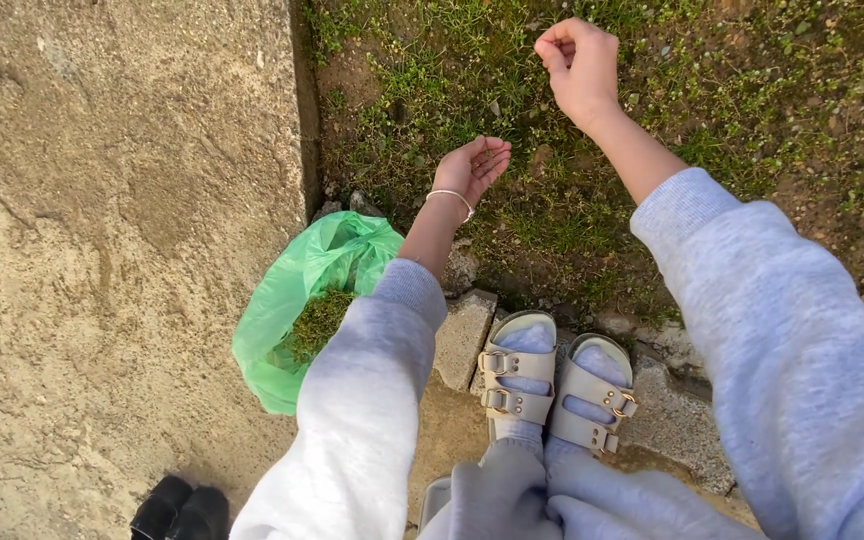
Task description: Picking small green plants from the ground and placing them into a green plastic bag.
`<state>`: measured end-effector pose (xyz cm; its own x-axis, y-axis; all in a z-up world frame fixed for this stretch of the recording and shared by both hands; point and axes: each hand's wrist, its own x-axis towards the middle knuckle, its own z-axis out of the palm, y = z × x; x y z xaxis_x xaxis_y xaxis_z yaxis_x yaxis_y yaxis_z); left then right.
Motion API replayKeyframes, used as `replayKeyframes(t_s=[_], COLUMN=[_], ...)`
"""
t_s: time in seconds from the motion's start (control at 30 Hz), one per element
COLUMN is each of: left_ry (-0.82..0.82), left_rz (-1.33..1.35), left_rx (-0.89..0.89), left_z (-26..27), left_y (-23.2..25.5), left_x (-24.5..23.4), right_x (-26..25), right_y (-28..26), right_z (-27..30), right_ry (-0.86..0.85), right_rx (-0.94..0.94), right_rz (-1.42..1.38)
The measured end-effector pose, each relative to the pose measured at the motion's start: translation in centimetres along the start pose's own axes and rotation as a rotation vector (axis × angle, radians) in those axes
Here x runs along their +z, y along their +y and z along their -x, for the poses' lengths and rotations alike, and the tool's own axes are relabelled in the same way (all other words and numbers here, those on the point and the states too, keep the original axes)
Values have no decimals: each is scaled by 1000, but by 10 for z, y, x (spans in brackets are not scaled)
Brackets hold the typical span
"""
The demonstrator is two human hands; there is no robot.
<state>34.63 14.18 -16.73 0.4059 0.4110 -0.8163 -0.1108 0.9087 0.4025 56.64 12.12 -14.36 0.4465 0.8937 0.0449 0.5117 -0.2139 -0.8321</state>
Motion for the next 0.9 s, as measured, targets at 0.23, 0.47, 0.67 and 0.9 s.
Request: replayKeyframes(t_s=[0.23, 0.47, 0.67, 0.9], left_ry=[-68, -86, -161, -117], left_rz=[196, 165, 239, 189], left_rx=[18, -27, -43, -57], left_z=[-38, 30, 40, 42], left_y=[-10, 26, 32, 23], left_x=[-10, 39, 41, 35], right_x=[-30, -44, -37, -25], right_y=[-106, -84, 6, 80], right_z=[62, 60, 18, -16], right_ry=[-314, -161, 97, 78], right_rx=[114, -84, -26, -159], right_rz=[-589, -188, -121, 501])
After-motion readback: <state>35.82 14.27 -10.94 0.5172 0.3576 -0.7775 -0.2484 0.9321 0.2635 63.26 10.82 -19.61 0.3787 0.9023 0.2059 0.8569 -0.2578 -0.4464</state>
